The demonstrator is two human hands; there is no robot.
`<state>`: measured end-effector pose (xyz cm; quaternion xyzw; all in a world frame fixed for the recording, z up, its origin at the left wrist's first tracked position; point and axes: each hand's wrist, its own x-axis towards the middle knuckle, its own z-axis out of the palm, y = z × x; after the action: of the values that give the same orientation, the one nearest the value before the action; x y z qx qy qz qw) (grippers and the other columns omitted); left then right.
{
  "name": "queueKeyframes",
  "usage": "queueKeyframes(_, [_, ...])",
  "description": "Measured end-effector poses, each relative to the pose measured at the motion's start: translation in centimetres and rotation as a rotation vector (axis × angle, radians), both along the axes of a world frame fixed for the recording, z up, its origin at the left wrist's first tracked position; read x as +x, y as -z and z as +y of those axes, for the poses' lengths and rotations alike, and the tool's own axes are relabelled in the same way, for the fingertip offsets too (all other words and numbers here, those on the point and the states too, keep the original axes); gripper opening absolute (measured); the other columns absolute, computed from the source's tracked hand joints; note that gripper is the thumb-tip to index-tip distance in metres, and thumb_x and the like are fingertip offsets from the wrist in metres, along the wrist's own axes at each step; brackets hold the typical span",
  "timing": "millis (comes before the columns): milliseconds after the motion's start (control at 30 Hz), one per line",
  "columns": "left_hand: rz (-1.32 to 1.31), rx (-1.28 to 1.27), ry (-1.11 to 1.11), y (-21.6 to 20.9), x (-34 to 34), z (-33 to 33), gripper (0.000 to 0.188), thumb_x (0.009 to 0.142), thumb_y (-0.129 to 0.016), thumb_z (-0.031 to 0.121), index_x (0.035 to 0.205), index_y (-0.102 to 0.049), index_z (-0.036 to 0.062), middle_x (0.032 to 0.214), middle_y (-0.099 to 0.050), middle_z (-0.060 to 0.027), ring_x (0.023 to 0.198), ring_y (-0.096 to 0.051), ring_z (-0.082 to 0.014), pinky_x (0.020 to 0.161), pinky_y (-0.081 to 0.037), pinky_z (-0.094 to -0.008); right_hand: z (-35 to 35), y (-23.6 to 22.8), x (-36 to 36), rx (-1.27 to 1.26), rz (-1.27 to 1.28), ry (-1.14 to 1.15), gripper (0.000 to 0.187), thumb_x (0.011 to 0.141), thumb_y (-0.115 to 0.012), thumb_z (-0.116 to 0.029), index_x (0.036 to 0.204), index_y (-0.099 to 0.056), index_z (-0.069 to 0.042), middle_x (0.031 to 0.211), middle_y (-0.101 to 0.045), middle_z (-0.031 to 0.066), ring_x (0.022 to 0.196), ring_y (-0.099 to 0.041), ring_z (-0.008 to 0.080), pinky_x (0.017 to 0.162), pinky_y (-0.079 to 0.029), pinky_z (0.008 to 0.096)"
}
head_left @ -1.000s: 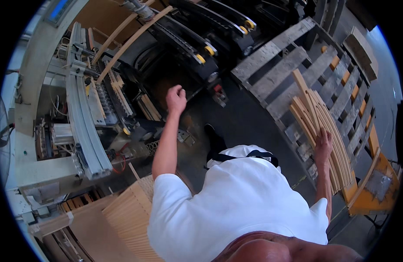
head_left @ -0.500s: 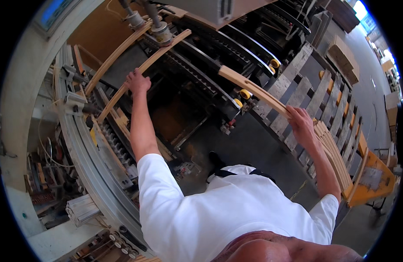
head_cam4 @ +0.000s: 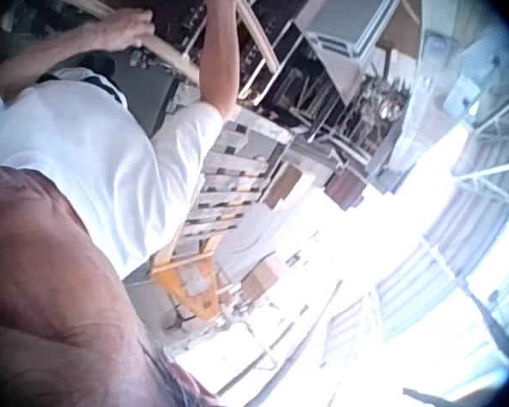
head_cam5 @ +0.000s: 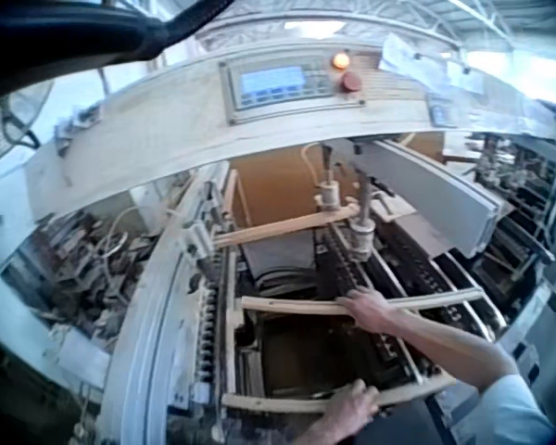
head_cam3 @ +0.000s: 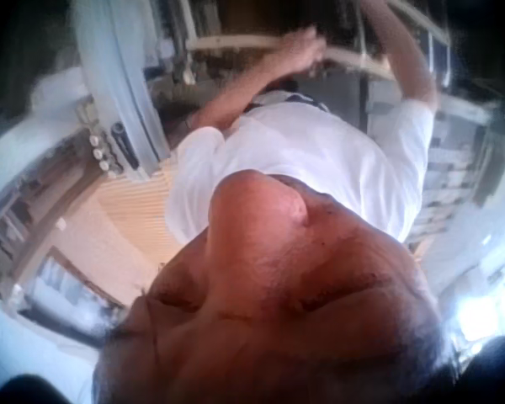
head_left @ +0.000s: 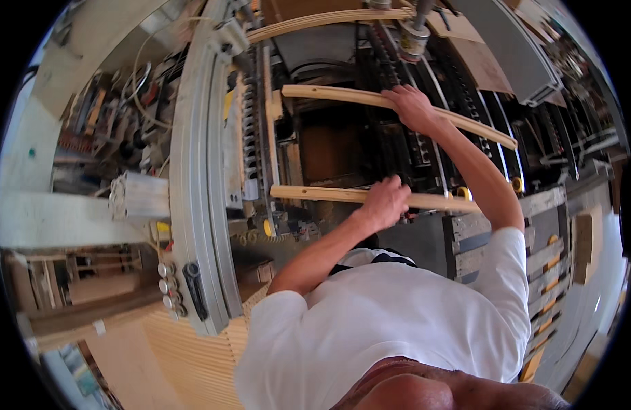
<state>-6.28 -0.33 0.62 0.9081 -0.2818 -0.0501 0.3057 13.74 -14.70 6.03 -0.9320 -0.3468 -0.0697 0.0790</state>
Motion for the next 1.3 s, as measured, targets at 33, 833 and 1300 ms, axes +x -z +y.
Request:
queueKeyframes(33, [0.009,-0.024,0.047,-0.3,-1.1,-0.3,0.025,0.074,-0.075,0.020,0.093,-0.063,0.0079,0.097,-0.055,-0.0128,0.094,-0.057,-0.0329,0.080,-0.048,-0.0456,1.3,0.9,2.0,-0.020,-0.001,-0.011,0.056,0.072,-0.067,-0.002,0.126,-0.055,-0.009,0.113,-0.061,0.0129,0.108,-0.056,0.0344,0.093,-0.046,0.0426])
queueKeyframes(833, [0.451,0.116,-0.724,-2.6,-18.0,4.4,0.029,0.077,-0.074,0.018,0.104,-0.068,0.0092,0.099,-0.059,-0.0110,0.099,-0.059,-0.0313,0.083,-0.049,-0.0425,13.1,7.8,16.9,0.019,-0.175,0.047,0.021,0.088,-0.058,-0.023,0.106,-0.065,-0.014,0.102,-0.067,0.0111,0.099,-0.065,0.0295,0.083,-0.051,0.0453])
queueKeyframes(1300, [0.467,-0.048,-1.418,-5.8,-39.0,10.2,0.033,0.072,-0.080,0.013,0.101,-0.070,0.0024,0.089,-0.065,-0.0142,0.088,-0.063,-0.0285,0.080,-0.050,-0.0365,14.2,7.1,17.3,-0.037,-0.127,0.165,0.033,0.085,-0.064,-0.029,0.115,-0.062,-0.014,0.114,-0.063,0.0146,0.110,-0.061,0.0335,0.089,-0.049,0.0474])
